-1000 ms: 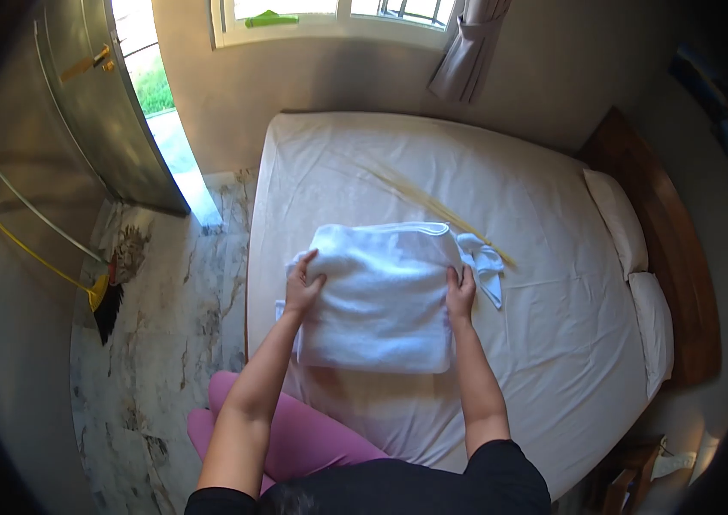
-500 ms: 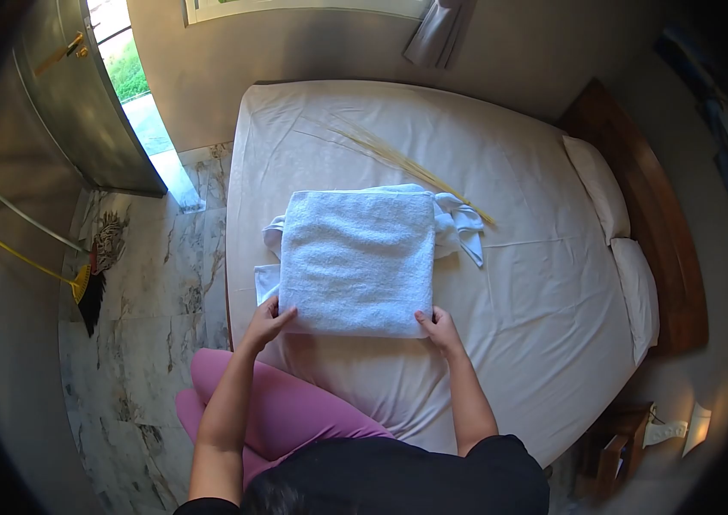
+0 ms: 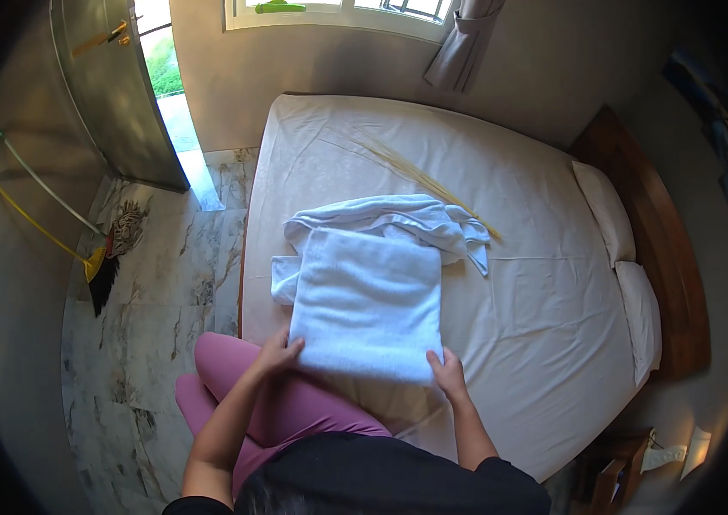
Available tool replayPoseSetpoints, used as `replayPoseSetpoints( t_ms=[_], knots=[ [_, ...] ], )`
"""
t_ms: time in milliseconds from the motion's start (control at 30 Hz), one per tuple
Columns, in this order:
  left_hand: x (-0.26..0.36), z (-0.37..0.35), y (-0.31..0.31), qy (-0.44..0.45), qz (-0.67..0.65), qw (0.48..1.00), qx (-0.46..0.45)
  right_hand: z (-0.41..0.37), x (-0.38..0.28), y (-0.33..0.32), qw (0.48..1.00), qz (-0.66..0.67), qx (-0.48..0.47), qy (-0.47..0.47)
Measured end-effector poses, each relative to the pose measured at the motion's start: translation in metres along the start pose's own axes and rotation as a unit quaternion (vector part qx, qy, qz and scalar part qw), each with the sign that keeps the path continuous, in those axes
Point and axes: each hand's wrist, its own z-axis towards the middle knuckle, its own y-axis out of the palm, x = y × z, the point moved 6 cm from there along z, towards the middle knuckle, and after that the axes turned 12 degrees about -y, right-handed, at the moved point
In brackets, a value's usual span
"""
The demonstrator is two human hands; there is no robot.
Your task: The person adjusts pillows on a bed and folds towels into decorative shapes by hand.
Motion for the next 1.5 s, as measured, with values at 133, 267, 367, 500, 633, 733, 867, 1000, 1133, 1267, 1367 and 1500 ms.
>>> replayPoseSetpoints(
  t_ms=[133, 267, 367, 500, 633, 733, 867, 1000, 1133, 1267, 1367, 1500],
  knots=[
    [0.047, -0.052, -0.002, 0.027, 0.206, 0.965, 0.162, -0.021, -0.007, -0.016, 0.972, -0.220, -0.038, 0.072],
    [0.124, -0.058, 0.032, 0.235, 0.366, 0.857, 0.276, 0.022, -0.081, -0.006, 0.953, -0.247, 0.117, -0.132],
    [0.126, -0.008, 0.095, 0.260, 0.399, 0.867, 0.147, 0.057, -0.116, 0.070, 0.936, -0.150, 0.089, -0.305],
    [0.080, 0.068, 0.105, 0.264, 0.468, 0.833, 0.132, 0.078, -0.103, 0.153, 0.916, -0.275, -0.072, -0.283],
    [0.080, 0.074, 0.069, 0.258, 0.503, 0.796, 0.217, 0.108, -0.067, 0.134, 0.859, -0.444, -0.078, -0.244],
    [0.079, 0.074, 0.033, 0.183, 0.516, 0.790, 0.278, 0.119, -0.045, 0.096, 0.866, -0.458, -0.043, -0.194],
    [0.069, 0.066, -0.002, 0.010, 0.453, 0.854, 0.257, 0.118, -0.043, 0.092, 0.864, -0.476, -0.005, -0.164],
    [0.084, 0.036, 0.048, 0.137, 0.484, 0.820, 0.272, 0.072, -0.062, 0.125, 0.886, -0.441, -0.048, -0.138],
    [0.050, 0.005, 0.075, 0.144, 0.507, 0.837, 0.145, 0.021, -0.056, 0.118, 0.863, -0.466, -0.116, -0.155],
    [0.046, 0.001, 0.051, 0.072, 0.447, 0.877, 0.163, 0.023, -0.037, 0.052, 0.879, -0.467, -0.051, -0.082],
    [0.018, 0.002, 0.020, 0.048, 0.285, 0.935, 0.204, 0.030, 0.004, 0.013, 0.937, -0.334, 0.006, -0.104],
    [0.002, -0.002, -0.003, -0.041, 0.149, 0.975, 0.162, 0.021, 0.024, -0.026, 0.937, -0.286, 0.000, -0.203]
  ],
)
